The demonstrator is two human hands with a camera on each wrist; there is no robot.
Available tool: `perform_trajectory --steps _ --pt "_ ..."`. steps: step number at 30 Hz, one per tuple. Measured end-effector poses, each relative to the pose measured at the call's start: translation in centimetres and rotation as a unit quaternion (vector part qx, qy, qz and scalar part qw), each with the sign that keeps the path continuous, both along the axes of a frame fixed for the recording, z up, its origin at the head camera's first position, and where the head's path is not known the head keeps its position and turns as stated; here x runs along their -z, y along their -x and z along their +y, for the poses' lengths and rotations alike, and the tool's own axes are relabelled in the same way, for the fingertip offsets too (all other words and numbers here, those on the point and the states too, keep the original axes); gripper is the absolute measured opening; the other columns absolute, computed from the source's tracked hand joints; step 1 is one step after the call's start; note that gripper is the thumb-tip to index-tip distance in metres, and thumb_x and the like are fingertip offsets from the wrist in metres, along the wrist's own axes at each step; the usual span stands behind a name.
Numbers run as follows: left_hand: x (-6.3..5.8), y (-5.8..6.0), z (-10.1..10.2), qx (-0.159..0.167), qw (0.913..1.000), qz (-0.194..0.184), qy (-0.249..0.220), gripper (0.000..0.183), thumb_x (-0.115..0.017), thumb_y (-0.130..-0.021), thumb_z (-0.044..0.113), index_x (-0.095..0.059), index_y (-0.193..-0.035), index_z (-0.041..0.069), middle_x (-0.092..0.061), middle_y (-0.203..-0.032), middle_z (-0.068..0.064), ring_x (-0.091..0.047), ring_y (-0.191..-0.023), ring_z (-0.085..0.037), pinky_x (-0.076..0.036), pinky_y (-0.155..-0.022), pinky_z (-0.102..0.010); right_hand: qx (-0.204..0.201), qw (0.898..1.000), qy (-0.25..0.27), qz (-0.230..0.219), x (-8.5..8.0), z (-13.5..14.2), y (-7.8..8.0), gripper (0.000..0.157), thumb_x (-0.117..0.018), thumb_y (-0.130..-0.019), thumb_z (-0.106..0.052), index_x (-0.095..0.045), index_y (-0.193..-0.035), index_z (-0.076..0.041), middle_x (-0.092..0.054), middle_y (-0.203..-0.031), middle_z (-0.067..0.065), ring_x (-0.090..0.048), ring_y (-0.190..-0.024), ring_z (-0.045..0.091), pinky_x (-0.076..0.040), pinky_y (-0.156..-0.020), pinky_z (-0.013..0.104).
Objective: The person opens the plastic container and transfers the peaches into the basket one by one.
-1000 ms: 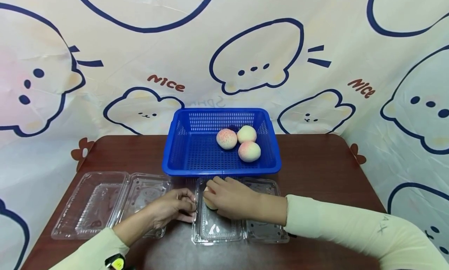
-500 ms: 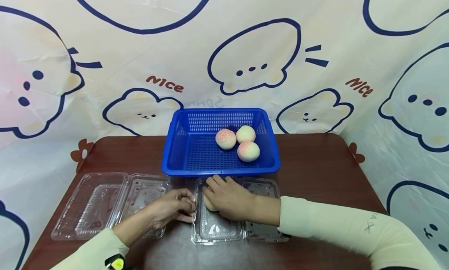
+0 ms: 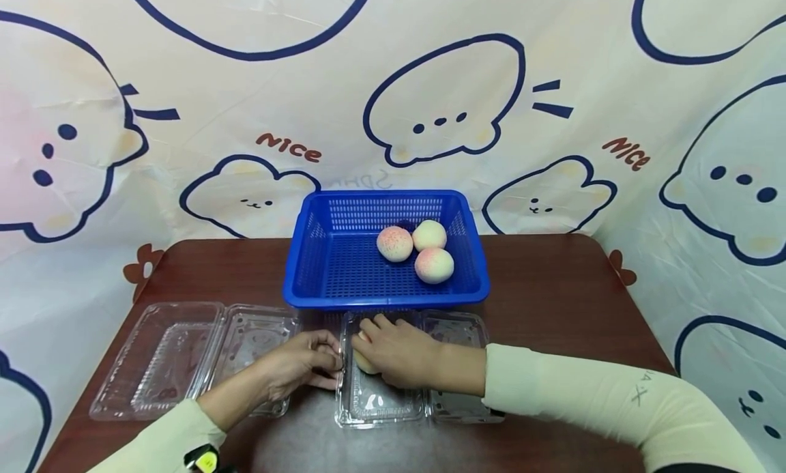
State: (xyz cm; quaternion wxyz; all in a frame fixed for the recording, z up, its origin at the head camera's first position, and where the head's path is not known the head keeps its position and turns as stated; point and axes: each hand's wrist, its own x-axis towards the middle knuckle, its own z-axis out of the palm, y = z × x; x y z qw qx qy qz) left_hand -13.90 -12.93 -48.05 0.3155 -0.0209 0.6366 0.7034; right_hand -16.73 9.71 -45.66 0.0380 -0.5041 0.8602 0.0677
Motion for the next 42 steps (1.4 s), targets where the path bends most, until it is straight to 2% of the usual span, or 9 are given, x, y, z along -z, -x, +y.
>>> perform_trajectory --steps 7,14,23,28,34,42 --pt "0.2 0.0 0.0 -0.001 1.0000 -0.003 -0.004 0.026 -0.061 -0.086 -0.009 -0.048 -0.108 -0.009 -0.054 -0.094 -0.010 -0.063 -0.080 -0.019 -0.066 -0.079 -0.037 -0.017 1.000 0.010 0.018 0.1 0.4 0.0 0.067 -0.085 -0.080 -0.037 -0.051 -0.135 -0.018 -0.056 -0.127 0.004 -0.056 -0.108 0.019 -0.058 -0.069 0.028" --pt "0.2 0.0 -0.1 0.001 1.0000 -0.003 -0.003 0.026 -0.061 -0.087 -0.010 -0.047 -0.109 -0.010 -0.054 -0.092 -0.010 -0.064 -0.079 -0.020 -0.066 -0.079 -0.038 -0.028 0.999 0.020 0.036 -0.4 0.7 -0.1 0.073 -0.080 -0.080 -0.044 -0.051 -0.140 -0.014 -0.056 -0.131 0.004 -0.056 -0.111 0.019 -0.061 -0.075 0.029" --pt "-0.1 0.0 -0.1 0.002 1.0000 -0.002 -0.001 0.028 -0.061 -0.088 -0.010 -0.047 -0.112 -0.011 -0.056 -0.084 -0.006 -0.063 -0.077 -0.018 -0.066 -0.080 -0.039 -0.018 0.999 0.034 0.031 -3.2 1.2 0.0 0.077 -0.077 -0.080 -0.049 -0.051 -0.142 -0.012 -0.055 -0.132 0.005 -0.055 -0.117 0.021 -0.061 -0.088 0.033" --pt "-0.2 0.0 -0.1 0.001 1.0000 0.000 0.002 0.028 -0.061 -0.088 -0.010 -0.047 -0.113 -0.012 -0.057 -0.085 -0.007 -0.063 -0.078 -0.019 -0.066 -0.080 -0.039 -0.010 0.998 0.052 0.034 -4.8 1.5 0.5 0.079 -0.074 -0.081 -0.053 -0.050 -0.145 -0.013 -0.054 -0.132 0.003 -0.054 -0.117 0.019 -0.061 -0.087 0.032" --pt "-0.3 0.0 -0.1 0.002 1.0000 0.003 0.003 0.029 -0.061 -0.088 -0.011 -0.047 -0.114 -0.013 -0.057 -0.086 -0.007 -0.064 -0.080 -0.019 -0.066 -0.082 -0.041 -0.007 0.995 0.080 0.051 -5.9 1.7 1.4 0.076 -0.072 -0.082 -0.052 -0.051 -0.143 -0.011 -0.056 -0.130 0.004 -0.057 -0.115 0.020 -0.060 -0.091 0.033" --pt "-0.2 -0.1 -0.1 0.002 1.0000 -0.001 0.001 0.030 -0.060 -0.089 -0.011 -0.046 -0.115 -0.014 -0.058 -0.087 -0.008 -0.065 -0.080 -0.020 -0.066 -0.082 -0.040 -0.013 0.993 0.094 0.073 -7.0 1.6 1.9 0.076 -0.069 -0.083 -0.053 -0.051 -0.143 -0.010 -0.056 -0.131 0.005 -0.057 -0.114 0.021 -0.061 -0.087 0.034"
